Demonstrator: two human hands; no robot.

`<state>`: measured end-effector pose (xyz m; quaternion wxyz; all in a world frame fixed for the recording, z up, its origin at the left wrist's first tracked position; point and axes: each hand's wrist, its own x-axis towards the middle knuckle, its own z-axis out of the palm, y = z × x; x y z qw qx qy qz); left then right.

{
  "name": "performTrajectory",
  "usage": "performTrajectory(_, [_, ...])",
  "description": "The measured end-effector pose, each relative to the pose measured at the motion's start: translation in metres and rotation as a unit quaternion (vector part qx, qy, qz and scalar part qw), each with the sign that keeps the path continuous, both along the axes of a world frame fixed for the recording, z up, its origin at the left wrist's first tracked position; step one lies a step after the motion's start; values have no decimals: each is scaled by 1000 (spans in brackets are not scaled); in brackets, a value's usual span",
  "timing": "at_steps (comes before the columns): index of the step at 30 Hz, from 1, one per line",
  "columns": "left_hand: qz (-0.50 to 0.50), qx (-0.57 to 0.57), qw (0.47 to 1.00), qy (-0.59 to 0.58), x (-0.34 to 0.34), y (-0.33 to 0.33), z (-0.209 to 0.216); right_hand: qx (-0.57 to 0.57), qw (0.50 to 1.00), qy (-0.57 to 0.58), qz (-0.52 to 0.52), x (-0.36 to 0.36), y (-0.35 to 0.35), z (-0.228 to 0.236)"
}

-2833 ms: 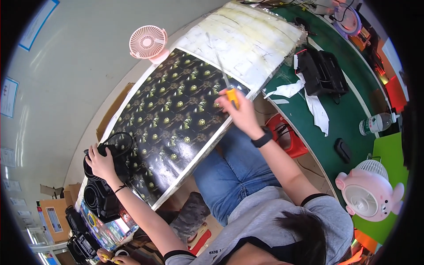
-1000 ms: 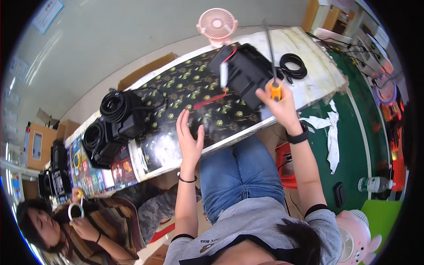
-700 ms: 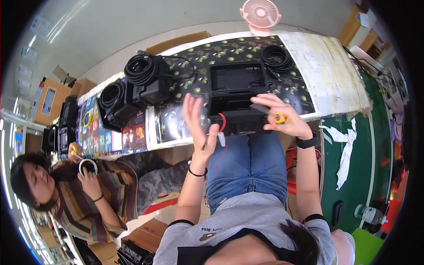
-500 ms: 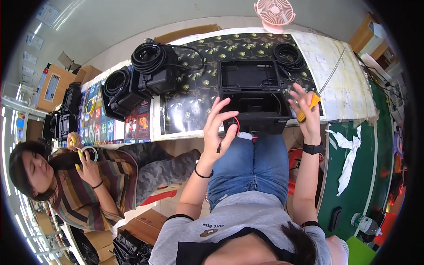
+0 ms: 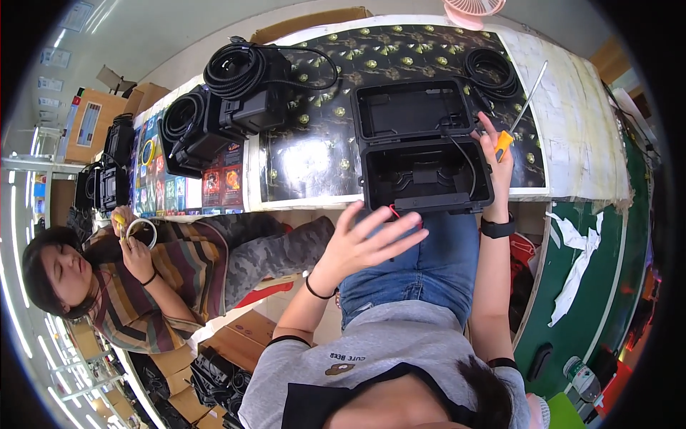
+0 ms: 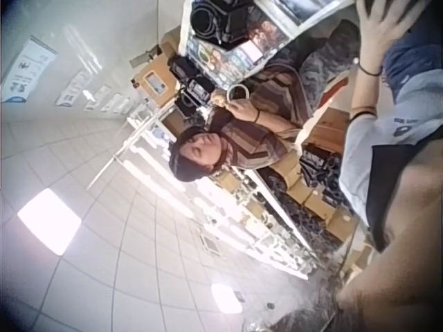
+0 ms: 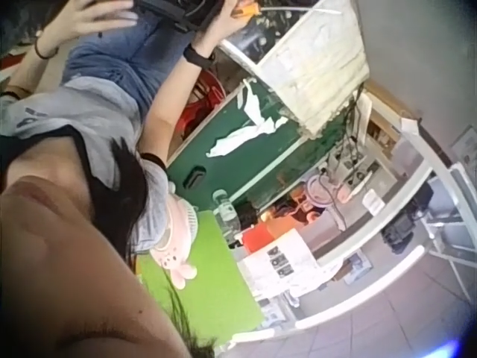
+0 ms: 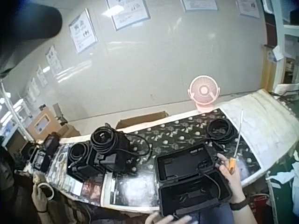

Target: Assembling or inspecting a black electrical junction box using a screwdriver at a workbench.

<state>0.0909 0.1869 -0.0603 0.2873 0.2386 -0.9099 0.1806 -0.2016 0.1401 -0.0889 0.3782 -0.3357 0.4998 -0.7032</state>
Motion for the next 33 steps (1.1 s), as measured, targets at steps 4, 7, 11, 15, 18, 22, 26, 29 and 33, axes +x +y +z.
performTrajectory(4, [3,-21,1000,-7,-15,-2,-3,-30,999,-16,23,-2,5,-2])
performTrajectory(7, [-25,-22,999,-25,-7,-4,2,-38,998,-18,42,-3,7,0])
performTrajectory(11, [-57,-19,998,14,1,-6,7,-45,994,-50,87,-8,8,4])
performTrajectory(15, [-81,64,980,170,9,-2,20,-47,992,-51,109,-11,11,4])
performTrajectory(18, [-1,147,944,296,10,-2,33,-60,989,-66,117,-9,14,6])
performTrajectory(22, [137,273,881,360,4,-5,44,-104,984,-78,122,-8,23,1])
performTrajectory(26, [121,283,891,332,6,-8,51,-81,989,-65,102,-8,28,1])
performTrajectory(29, [65,321,912,247,7,-3,59,-82,988,-76,105,-7,28,0])
performTrajectory(33, [132,288,932,174,-3,0,71,-96,985,-91,113,-7,30,-3])
